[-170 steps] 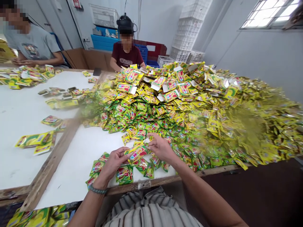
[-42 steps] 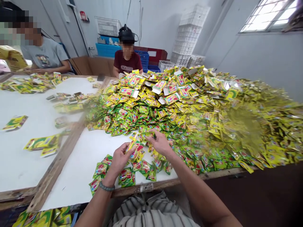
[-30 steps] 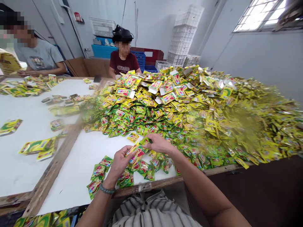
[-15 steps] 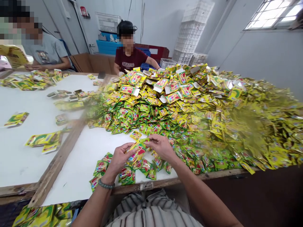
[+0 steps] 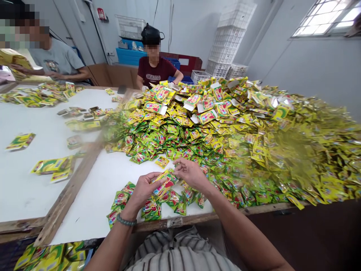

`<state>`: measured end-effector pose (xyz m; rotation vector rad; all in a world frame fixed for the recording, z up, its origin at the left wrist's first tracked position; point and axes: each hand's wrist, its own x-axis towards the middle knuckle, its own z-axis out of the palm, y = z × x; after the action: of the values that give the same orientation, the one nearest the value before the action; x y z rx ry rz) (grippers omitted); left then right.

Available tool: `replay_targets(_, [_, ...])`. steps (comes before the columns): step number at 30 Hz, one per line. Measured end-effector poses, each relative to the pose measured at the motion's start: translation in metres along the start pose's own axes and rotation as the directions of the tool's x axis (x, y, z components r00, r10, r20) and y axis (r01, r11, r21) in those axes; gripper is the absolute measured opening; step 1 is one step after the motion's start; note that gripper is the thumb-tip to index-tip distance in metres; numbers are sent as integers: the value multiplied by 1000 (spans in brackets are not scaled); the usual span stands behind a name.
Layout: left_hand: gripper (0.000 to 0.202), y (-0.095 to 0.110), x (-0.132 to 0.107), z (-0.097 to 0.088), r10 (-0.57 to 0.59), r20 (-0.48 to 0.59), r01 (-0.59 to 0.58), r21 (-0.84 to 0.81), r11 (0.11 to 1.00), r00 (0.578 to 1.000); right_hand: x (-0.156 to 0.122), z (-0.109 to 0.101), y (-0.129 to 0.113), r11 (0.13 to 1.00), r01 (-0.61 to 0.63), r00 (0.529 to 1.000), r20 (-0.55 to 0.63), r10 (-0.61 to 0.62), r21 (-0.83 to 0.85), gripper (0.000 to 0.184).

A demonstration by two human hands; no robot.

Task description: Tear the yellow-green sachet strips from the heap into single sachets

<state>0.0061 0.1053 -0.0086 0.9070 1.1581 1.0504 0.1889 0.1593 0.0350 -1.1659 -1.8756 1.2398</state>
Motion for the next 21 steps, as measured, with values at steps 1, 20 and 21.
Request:
replay_targets(1, [36,0,0,1,-13,1,13,-22,1000,1000,-1,1,0,998,-29,1000,12,29,51,25])
replay_targets(20, [42,10,-12,-18,-110,50,103,118,988,993,-4,41,30,956,-116,993,39,109,271,38])
replay_targets(21, [44,19,-9,-32,-97,-32,101,150,983,995,-2,39,31,973,-83,997,14,81,214,33])
